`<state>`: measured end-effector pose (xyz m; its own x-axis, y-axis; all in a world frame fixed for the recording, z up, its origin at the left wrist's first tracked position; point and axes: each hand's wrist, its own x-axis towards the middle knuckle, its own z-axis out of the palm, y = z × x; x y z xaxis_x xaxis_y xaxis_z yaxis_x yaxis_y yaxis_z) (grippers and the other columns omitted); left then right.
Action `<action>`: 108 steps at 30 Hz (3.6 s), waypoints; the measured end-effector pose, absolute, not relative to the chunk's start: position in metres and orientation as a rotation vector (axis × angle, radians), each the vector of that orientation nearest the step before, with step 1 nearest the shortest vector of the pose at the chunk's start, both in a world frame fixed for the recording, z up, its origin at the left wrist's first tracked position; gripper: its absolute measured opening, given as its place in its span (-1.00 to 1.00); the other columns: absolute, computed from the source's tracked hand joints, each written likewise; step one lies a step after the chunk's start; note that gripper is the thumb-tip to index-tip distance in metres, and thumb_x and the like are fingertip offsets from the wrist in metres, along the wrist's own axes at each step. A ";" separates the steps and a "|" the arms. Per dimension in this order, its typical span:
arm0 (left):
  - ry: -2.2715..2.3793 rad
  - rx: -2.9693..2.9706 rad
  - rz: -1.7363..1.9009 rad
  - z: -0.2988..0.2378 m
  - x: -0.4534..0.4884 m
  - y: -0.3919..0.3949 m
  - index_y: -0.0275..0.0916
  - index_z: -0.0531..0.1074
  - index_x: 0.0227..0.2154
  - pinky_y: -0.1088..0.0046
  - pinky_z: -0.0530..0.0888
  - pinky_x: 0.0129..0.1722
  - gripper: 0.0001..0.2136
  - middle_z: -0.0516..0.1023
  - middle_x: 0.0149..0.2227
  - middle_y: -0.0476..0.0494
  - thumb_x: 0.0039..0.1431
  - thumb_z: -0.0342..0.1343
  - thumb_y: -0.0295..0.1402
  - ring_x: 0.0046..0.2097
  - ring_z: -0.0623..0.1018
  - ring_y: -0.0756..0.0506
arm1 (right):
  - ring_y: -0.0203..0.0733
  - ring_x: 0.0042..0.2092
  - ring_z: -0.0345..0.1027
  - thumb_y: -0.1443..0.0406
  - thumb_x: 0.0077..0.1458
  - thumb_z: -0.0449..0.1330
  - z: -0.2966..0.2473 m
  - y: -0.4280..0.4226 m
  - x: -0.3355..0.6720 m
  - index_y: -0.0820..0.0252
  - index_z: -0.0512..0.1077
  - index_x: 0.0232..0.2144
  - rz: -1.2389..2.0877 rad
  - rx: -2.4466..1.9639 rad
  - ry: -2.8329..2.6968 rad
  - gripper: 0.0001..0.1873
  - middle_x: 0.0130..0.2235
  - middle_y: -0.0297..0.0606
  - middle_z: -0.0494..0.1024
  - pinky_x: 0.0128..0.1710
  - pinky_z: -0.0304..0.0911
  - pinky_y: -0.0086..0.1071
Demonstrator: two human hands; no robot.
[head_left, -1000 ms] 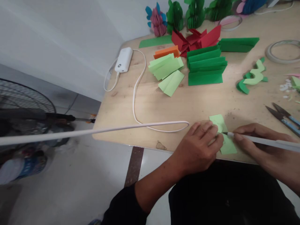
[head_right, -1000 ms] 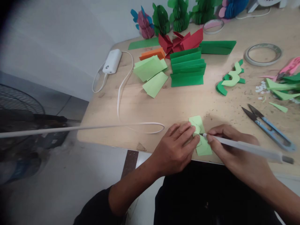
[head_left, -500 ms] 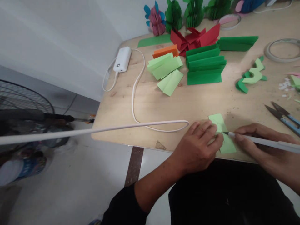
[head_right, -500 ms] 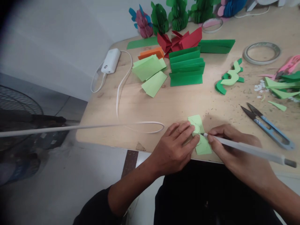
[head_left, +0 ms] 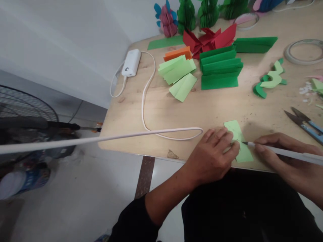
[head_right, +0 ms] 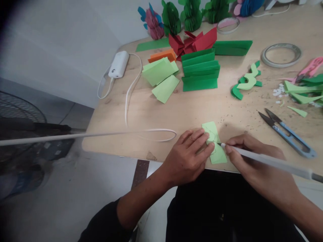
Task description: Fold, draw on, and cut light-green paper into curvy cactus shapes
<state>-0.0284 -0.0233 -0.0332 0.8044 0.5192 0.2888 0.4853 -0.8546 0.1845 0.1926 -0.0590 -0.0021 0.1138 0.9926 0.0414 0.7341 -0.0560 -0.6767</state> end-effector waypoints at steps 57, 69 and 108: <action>0.860 2.904 0.595 -0.030 -0.026 -0.024 -0.35 0.46 0.04 0.11 0.31 0.24 -0.69 0.48 0.14 -0.35 0.39 -0.03 -0.29 0.24 0.41 -0.28 | -0.16 -0.46 0.51 -0.13 0.08 0.17 -0.004 -0.066 0.196 -0.02 0.53 -0.42 0.492 -1.839 -1.713 -0.61 -0.43 -0.35 0.65 -0.55 0.33 -0.37; 0.826 2.900 0.652 -0.035 -0.026 -0.022 -0.29 0.47 0.03 0.09 0.30 0.25 -0.70 0.46 0.13 -0.37 0.39 -0.02 -0.28 0.23 0.41 -0.29 | -0.12 -0.43 0.53 -0.17 0.06 0.16 -0.001 -0.065 0.195 -0.02 0.53 -0.42 0.493 -1.861 -1.697 -0.58 -0.41 -0.32 0.65 -0.52 0.35 -0.34; 0.819 2.871 0.579 -0.036 -0.026 -0.022 -0.27 0.46 0.06 0.06 0.31 0.23 -0.70 0.43 0.16 -0.39 0.35 0.03 -0.31 0.27 0.37 -0.30 | -0.08 -0.42 0.52 -0.16 0.04 0.19 -0.002 -0.081 0.197 -0.05 0.54 -0.41 0.475 -1.912 -1.655 -0.60 -0.42 -0.34 0.64 -0.43 0.38 -0.27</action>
